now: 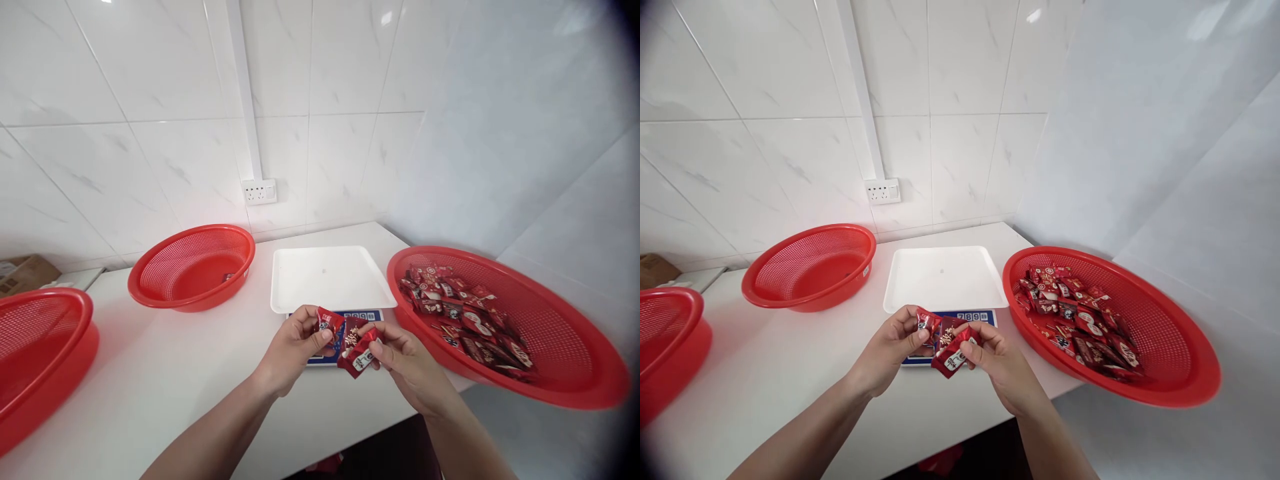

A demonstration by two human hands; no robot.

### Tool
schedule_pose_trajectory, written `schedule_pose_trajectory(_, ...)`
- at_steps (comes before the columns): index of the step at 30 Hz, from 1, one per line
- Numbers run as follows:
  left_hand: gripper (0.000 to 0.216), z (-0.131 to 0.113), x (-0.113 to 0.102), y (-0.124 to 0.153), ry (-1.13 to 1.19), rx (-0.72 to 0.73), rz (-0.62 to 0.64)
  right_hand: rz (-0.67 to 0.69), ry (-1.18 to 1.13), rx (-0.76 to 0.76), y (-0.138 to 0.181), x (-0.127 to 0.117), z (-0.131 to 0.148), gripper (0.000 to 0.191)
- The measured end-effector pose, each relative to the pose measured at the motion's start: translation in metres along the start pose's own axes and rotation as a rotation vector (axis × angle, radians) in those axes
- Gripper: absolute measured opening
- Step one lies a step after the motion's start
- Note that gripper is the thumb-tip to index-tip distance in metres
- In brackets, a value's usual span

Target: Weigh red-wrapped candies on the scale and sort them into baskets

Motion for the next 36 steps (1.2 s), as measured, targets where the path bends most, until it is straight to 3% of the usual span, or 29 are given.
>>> schedule_pose_trajectory(7,0.024,-0.0027,0.0052,-0.0005,-0.012,-0.019,0.007,0.062,0.061,0.002,-0.0027,0.0073,0.0008,0.023)
schedule_pose_trajectory(36,0.026,0.0002,0.0031,0.0035,0.005,-0.015,-0.076,0.071,0.158,0.003,0.0005,0.0103,0.003,0.027)
Point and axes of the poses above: each hand's wrist, its own y-axis away from the middle knuckle, its own x-axis out of the palm, z = x × y, the point moved 9 cm from there along -y, towards the middle knuckle, and after that the axes turned 11 degrees about z, right-handed, at the moved point
